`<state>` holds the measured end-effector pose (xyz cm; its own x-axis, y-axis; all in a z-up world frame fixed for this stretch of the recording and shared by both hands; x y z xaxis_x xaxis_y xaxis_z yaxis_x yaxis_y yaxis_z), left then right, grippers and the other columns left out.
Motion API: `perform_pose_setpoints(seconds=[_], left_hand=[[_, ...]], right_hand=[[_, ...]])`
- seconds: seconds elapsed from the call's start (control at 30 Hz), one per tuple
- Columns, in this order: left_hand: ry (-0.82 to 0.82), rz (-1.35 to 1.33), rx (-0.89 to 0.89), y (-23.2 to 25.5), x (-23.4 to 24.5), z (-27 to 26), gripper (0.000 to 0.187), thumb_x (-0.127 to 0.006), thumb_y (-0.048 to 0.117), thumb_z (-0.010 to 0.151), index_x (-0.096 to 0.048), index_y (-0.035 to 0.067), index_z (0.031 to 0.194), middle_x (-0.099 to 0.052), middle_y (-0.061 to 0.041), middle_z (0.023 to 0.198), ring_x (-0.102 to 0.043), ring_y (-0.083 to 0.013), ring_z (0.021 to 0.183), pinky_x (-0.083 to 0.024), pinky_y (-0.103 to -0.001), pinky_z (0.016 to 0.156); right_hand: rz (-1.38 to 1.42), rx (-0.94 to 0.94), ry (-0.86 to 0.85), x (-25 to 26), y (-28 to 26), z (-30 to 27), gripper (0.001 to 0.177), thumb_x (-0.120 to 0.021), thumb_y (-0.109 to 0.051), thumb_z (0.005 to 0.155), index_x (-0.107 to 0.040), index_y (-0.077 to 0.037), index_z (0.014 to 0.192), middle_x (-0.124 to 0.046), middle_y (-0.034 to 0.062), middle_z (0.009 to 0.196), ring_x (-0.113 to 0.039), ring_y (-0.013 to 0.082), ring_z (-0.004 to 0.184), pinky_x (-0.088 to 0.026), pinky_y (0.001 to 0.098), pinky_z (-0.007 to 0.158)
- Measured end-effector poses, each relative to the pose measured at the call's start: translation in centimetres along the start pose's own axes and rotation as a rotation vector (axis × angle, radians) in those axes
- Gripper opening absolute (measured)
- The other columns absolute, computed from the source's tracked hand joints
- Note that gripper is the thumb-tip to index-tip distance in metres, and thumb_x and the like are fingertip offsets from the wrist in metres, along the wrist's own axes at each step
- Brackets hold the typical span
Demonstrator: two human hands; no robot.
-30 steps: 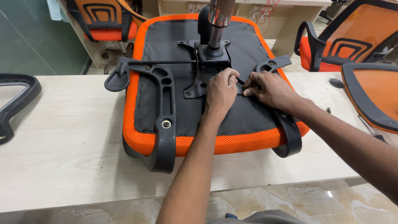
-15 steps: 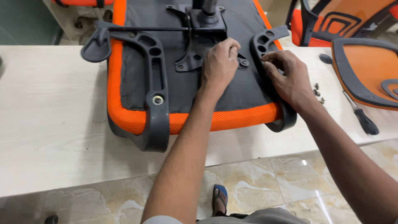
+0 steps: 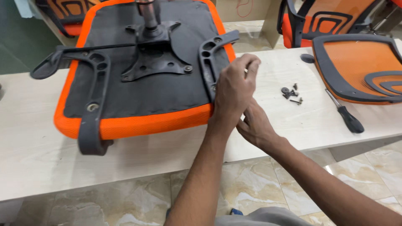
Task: The person attaches a metal mounting plate to the underside of an orange office chair seat using screws and a screwdriver. They align the plate, insert screws, and tighten them to secure the plate to the chair.
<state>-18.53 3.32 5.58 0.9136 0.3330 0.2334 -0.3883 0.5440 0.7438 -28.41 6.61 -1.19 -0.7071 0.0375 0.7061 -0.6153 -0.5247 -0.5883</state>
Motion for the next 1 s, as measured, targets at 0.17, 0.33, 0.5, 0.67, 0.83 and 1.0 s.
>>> perform_pose_setpoints(seconds=[0.17,0.33,0.5,0.67,0.83,1.0], left_hand=[[-0.288,-0.021,0.161,-0.4,-10.7,-4.0,0.022,-0.062,0.025,0.097,-0.073,0.007,0.106,-0.077,-0.015,0.098,-0.074,-0.0325,0.089,-0.057,-0.043,0.080],[-0.469,-0.026,0.375,-4.9,-19.9,-8.0,0.022,-0.065,0.026,0.093,-0.075,0.010,0.105,-0.078,-0.011,0.098,-0.075,-0.0279,0.089,-0.057,-0.040,0.080],[-0.590,0.076,0.447,-9.0,-27.5,-8.8,0.020,-0.066,0.024,0.092,-0.076,0.011,0.104,-0.078,-0.010,0.101,-0.074,-0.0287,0.093,-0.057,-0.041,0.082],[-0.475,0.273,0.462,-12.3,-31.5,-7.0,0.021,-0.066,0.023,0.095,-0.070,0.013,0.113,-0.072,-0.008,0.112,-0.067,-0.0284,0.107,-0.052,-0.043,0.090],[-0.454,0.353,0.473,-14.5,-33.9,-3.7,0.033,-0.068,0.025,0.094,-0.062,0.013,0.123,-0.063,-0.008,0.118,-0.064,-0.0279,0.108,-0.052,-0.043,0.089],[-0.542,0.460,0.414,-15.4,-35.8,-2.1,0.027,-0.070,0.026,0.093,-0.065,0.012,0.116,-0.066,-0.007,0.112,-0.065,-0.0272,0.106,-0.051,-0.042,0.090]], right_hand=[[-0.034,-0.360,-0.238,4.2,10.0,-5.0,0.039,-0.066,-0.025,0.089,-0.063,-0.003,0.120,-0.074,0.0209,0.107,-0.069,0.0383,0.098,-0.053,0.0474,0.086],[-0.022,-0.538,-0.495,8.2,17.5,-10.5,0.047,-0.065,-0.039,0.092,-0.066,-0.012,0.131,-0.072,0.0125,0.125,-0.068,0.0295,0.115,-0.053,0.0398,0.097],[0.099,-0.645,-0.407,11.1,22.2,-11.5,0.046,-0.062,-0.039,0.094,-0.066,-0.012,0.131,-0.075,0.0125,0.123,-0.072,0.0262,0.113,-0.056,0.0387,0.096],[0.175,-0.667,-0.355,13.2,26.3,-8.9,0.045,-0.063,-0.038,0.094,-0.066,-0.011,0.130,-0.075,0.0133,0.123,-0.073,0.0259,0.113,-0.056,0.0376,0.096],[0.173,-0.702,-0.401,14.6,30.0,-6.0,0.045,-0.062,-0.038,0.095,-0.066,-0.010,0.130,-0.074,0.0124,0.126,-0.070,0.0247,0.117,-0.055,0.0374,0.098],[0.121,-0.760,-0.504,15.0,33.6,-3.4,0.046,-0.059,-0.040,0.096,-0.065,-0.013,0.132,-0.071,0.0122,0.128,-0.069,0.0262,0.119,-0.055,0.0383,0.099]])
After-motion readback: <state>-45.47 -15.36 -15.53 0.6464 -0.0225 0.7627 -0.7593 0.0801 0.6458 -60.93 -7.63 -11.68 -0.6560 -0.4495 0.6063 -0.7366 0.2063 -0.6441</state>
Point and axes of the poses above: each hand's wrist, its own z-axis towards the middle knuckle, its own x-axis out of the back of the hand, y = z × x, the point moved 5 cm from there along z, towards the middle knuckle
